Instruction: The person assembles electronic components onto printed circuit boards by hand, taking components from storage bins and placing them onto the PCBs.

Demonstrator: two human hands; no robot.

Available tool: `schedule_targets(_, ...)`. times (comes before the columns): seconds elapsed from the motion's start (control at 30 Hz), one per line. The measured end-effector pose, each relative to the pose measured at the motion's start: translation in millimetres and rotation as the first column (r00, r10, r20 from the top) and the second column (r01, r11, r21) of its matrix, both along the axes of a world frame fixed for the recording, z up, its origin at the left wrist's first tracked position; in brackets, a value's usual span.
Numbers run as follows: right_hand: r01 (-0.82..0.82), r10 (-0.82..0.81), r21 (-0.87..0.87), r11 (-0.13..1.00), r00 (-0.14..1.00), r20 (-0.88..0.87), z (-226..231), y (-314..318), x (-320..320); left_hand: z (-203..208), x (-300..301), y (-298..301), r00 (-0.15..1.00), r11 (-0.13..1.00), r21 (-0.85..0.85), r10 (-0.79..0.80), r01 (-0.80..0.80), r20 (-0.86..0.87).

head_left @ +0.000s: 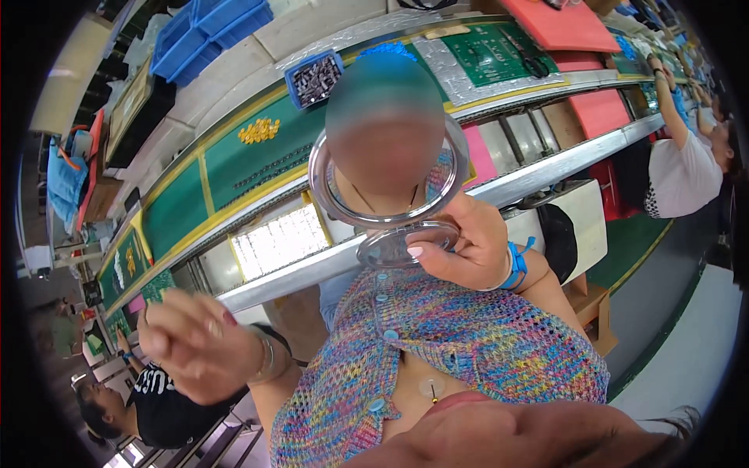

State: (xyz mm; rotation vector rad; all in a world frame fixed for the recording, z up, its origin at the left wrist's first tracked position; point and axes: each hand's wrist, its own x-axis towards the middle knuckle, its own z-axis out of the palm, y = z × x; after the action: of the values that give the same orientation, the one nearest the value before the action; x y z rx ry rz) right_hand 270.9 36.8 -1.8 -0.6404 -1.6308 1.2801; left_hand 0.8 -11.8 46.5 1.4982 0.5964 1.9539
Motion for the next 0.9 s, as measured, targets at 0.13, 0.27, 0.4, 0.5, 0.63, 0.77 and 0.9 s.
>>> schedule_targets(0.13,0.097,-0.107,0.17,0.981,0.993,0.053,10.2,0.4,2.0,5.9,15.0,-14.5,0.992,0.994,0.098,-0.057,0.046,0.117)
schedule_targets(0.27,0.1,-0.102,0.139,0.985,0.995,0.01,15.8,-5.6,-0.8,25.1,19.2,-21.1,0.952,0.953,0.173,-0.274,0.25,0.138)
schedule_targets(0.4,0.072,-0.084,0.235,0.969,0.996,0.041,19.0,-9.7,-2.1,44.1,34.6,-25.3,0.849,0.873,0.23,-0.477,0.429,0.229)
schedule_targets(0.5,0.078,-0.096,0.246,0.966,0.994,0.06,20.2,-12.8,-5.5,65.3,45.7,-18.0,0.773,0.819,0.234,-0.572,0.523,0.275)
schedule_targets(0.63,0.098,-0.12,0.239,0.966,0.99,0.079,21.7,-13.7,-8.7,74.9,57.7,-4.9,0.434,0.491,0.41,-0.871,0.769,0.228)
schedule_targets(0.77,0.007,-0.024,0.345,0.939,0.999,0.042,29.9,-7.1,-17.4,77.6,37.0,-12.5,0.605,0.485,0.463,-0.781,0.742,-0.152)
schedule_targets(0.9,0.013,-0.03,0.356,0.934,0.999,0.042,32.8,-2.9,-23.4,75.0,41.8,-20.1,0.653,0.518,0.527,-0.752,0.674,-0.095)
